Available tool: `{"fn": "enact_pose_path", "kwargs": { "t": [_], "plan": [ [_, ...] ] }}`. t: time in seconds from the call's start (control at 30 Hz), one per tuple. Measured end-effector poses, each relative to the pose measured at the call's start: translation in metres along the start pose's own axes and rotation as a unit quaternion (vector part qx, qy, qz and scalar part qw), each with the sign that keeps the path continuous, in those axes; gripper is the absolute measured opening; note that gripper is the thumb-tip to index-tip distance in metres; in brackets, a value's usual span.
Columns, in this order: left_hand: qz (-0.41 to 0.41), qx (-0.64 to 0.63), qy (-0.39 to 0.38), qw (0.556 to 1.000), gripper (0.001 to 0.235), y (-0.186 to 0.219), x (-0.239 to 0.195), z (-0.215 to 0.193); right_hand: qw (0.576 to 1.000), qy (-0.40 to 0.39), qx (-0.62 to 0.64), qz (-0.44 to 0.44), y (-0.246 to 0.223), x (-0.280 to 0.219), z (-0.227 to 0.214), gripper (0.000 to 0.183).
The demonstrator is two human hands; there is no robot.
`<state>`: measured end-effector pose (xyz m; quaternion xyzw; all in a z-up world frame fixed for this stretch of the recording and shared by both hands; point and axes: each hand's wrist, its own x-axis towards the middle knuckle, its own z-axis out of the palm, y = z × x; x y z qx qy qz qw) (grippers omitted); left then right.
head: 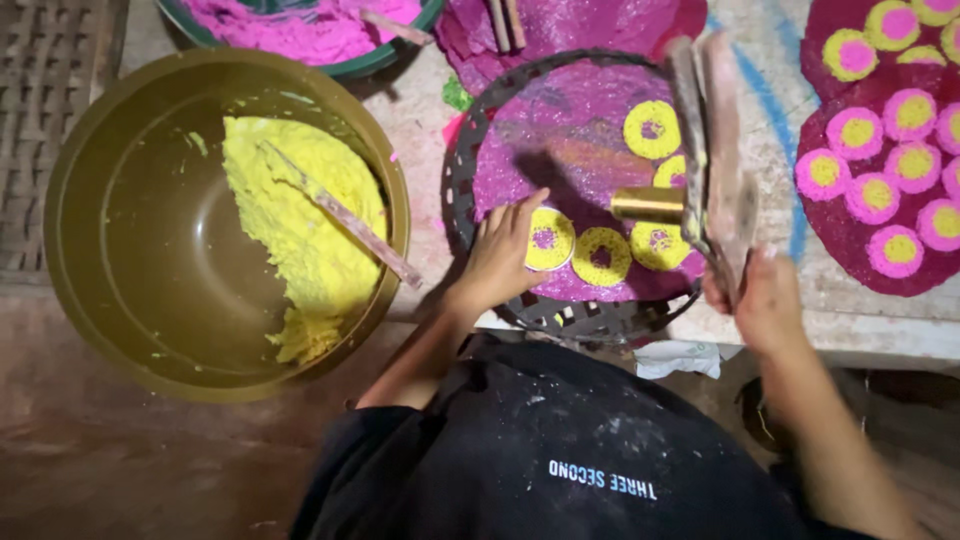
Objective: The person uses a wooden press to form pink dough into circular shapes on a tray, then scoops yellow dough into the center of each pink circle. The finished items are arranged on a tray.
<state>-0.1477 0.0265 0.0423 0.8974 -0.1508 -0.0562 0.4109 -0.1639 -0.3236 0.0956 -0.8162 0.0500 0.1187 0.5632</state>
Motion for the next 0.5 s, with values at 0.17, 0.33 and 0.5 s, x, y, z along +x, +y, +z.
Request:
{"fn": "enact_pose_path", "kwargs": {
  "t": [0.17, 0.33, 0.5],
  "plan": [
    [0.013, 0.016, 0.026, 0.999, 0.113, 0.001, 0.002, 0.0, 0.983, 0.033, 0.181, 0.019, 0.029, -0.03, 0.011, 0.086],
    [-0.021, 0.022, 0.002, 1.0, 0.108, 0.004, -0.001, -0.003, 0.976, 0.053, 0.206, 0.053, 0.05, -0.044, -0.002, 0.085],
    [0.003, -0.028, 0.072, 0.997, 0.107, 0.016, 0.028, 0.006, 0.969, 0.088, 0.229, 0.023, 0.061, -0.057, -0.014, 0.084]
  ]
}}
